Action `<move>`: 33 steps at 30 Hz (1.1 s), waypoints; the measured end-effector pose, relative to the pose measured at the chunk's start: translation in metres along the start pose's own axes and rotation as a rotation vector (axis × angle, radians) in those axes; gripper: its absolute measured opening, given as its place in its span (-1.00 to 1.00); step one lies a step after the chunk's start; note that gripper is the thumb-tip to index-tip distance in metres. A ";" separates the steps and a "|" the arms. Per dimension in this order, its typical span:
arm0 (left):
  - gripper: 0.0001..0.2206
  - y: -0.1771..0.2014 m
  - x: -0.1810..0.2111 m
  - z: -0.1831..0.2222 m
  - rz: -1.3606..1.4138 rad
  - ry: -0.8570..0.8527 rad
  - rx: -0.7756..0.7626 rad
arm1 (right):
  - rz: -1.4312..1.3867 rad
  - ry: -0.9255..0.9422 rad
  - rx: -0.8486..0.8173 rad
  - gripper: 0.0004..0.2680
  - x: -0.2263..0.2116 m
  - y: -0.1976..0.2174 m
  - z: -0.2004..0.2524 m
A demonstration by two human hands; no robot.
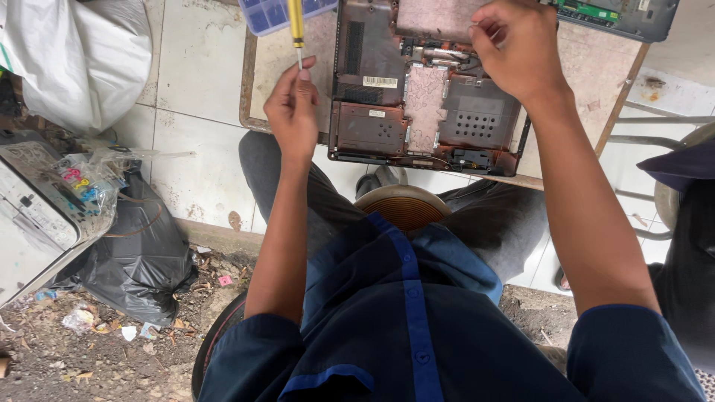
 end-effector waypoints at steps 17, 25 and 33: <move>-0.82 -0.266 0.101 0.112 0.118 -0.197 -1.116 | -0.030 -0.355 -0.014 -0.89 -0.105 0.129 0.143; -0.79 -0.274 0.042 0.127 -0.161 -0.222 -1.222 | 0.111 -0.339 -0.076 -0.76 -0.095 0.120 0.166; -0.83 -0.273 0.033 0.121 -0.097 -0.176 -1.189 | 0.104 -0.302 -0.040 -0.77 -0.090 0.112 0.166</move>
Point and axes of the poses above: each hand's wrist, its own z-axis away from the middle knuckle, its own y-axis out of the back of the hand, x = y × z, the point moved 9 cm from there along -z, towards the middle knuckle, and after that the axes turned 2 degrees about z, right-handed, at the moved point
